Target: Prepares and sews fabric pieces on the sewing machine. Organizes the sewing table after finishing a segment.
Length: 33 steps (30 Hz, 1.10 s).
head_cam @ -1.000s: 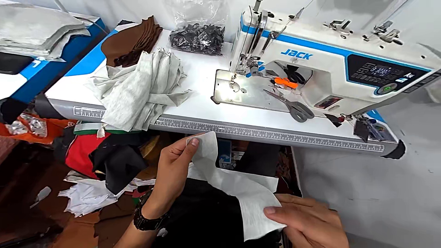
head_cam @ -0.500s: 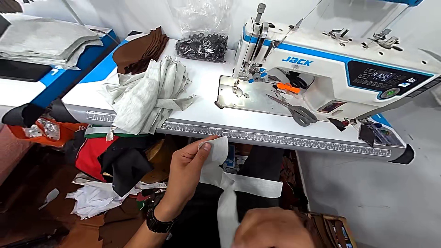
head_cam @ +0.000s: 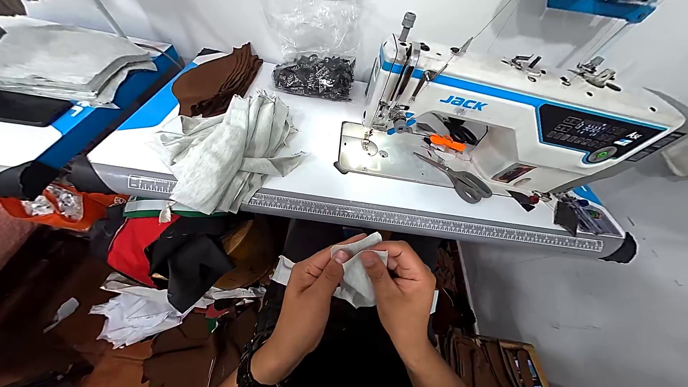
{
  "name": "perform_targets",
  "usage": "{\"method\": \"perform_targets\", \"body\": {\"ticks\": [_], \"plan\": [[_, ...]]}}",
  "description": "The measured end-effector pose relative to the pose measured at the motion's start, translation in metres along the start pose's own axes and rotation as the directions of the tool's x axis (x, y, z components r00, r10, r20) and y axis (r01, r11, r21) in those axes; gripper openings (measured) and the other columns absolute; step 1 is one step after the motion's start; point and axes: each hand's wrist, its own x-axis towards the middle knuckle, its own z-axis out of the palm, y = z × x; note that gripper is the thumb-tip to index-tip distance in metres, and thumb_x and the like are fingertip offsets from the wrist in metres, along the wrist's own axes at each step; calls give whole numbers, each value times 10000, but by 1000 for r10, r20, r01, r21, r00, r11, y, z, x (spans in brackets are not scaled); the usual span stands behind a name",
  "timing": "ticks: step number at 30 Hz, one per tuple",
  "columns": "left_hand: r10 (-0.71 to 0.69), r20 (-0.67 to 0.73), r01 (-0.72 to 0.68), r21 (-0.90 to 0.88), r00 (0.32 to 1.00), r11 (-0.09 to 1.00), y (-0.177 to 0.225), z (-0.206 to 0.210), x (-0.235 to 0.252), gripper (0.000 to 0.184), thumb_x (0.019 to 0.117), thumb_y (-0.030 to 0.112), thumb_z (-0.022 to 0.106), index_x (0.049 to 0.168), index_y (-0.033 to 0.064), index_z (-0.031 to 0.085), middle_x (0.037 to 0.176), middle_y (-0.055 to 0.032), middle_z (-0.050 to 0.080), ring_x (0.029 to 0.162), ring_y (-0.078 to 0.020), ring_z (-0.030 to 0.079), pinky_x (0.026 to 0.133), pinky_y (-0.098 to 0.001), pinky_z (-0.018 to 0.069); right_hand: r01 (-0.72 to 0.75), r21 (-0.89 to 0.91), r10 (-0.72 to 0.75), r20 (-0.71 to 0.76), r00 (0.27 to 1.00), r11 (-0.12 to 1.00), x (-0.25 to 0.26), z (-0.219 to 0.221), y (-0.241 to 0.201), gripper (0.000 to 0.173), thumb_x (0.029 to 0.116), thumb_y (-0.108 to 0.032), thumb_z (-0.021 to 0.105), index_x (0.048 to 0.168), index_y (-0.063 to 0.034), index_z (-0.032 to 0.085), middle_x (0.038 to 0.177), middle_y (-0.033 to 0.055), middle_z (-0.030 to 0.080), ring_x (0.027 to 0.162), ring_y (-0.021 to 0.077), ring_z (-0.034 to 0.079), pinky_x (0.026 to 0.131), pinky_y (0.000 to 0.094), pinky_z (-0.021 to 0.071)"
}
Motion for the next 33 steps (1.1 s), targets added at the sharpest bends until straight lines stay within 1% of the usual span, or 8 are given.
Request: {"method": "perform_targets", "body": {"ticks": [12, 16, 18, 21, 25, 29, 31, 33], "plan": [[19, 79, -17, -34, 997, 999, 2, 0, -3, 365, 1070, 307, 531, 1197, 32, 733, 1314, -131, 684, 1166, -182, 676, 1004, -341, 549, 63, -149, -70, -45, 997, 987, 4, 2, 1, 142, 915, -174, 779, 963, -106, 665, 720, -32, 689, 615, 19, 645, 548, 163, 545], [71, 22, -72, 49, 997, 996, 2, 3, -1, 245, 1034, 187, 610, 1117, 11, 760, 1233, -140, 722, 1077, -183, 717, 939, -329, 591, 52, -149, -61, -59, 996, 987, 2, 4, 3, 183, 908, -193, 789, 971, -114, 636, 674, -40, 650, 574, 16, 609, 517, 162, 517], [32, -41, -30, 63, 999, 998, 7, 3, 3, 261, 1051, 185, 573, 1151, 32, 759, 1212, -137, 727, 1055, -187, 719, 921, -334, 593, -26, -54, 27, 17, 999, 998, 0, 0, 3, 282, 894, -217, 807, 1058, -112, 602, 716, -15, 676, 625, 45, 653, 569, 190, 558], [-42, -67, 44, 40, 997, 998, 21, 0, 11, 307, 1065, 178, 525, 1252, 47, 731, 1195, -154, 723, 1037, -207, 715, 917, -354, 591, -180, 108, 151, 233, 961, 978, -3, -10, 5, 492, 857, -164, 841, 1209, -105, 503, 886, 80, 746, 814, 161, 748, 745, 302, 631], [-101, -50, 104, 62, 994, 993, 32, -6, 18, 325, 1070, 156, 495, 1284, 47, 714, 1156, -160, 731, 1010, -207, 719, 905, -351, 593, -194, 187, 113, 372, 921, 963, -8, -13, 14, 619, 865, -75, 818, 1342, -137, 428, 1042, 107, 749, 987, 213, 745, 913, 363, 610], [-136, -60, 137, 22, 989, 990, 41, -10, 20, 327, 1079, 151, 477, 1280, 40, 710, 1109, -176, 735, 954, -205, 730, 857, -340, 609, -192, 143, 111, 440, 891, 971, -17, -21, 20, 777, 902, -66, 778, 1533, -87, 324, 1015, 99, 755, 919, 190, 745, 880, 347, 616], [-140, -72, 141, 8, 987, 990, 44, -12, 20, 329, 1078, 135, 469, 1282, 31, 705, 1099, -182, 736, 949, -204, 736, 859, -344, 613, -219, 90, 155, 456, 876, 972, -25, -31, 29, 787, 907, -32, 752, 1545, 1, 291, 968, 76, 756, 873, 158, 741, 835, 322, 623], [-150, -77, 151, 10, 986, 988, 44, -12, 19, 328, 1078, 128, 470, 1287, 31, 704, 1111, -188, 734, 960, -209, 734, 870, -348, 611, -227, 17, 192, 471, 861, 974, -28, -43, 35, 683, 929, -58, 732, 1498, 51, 371, 962, 55, 761, 859, 138, 739, 812, 307, 628]]}}
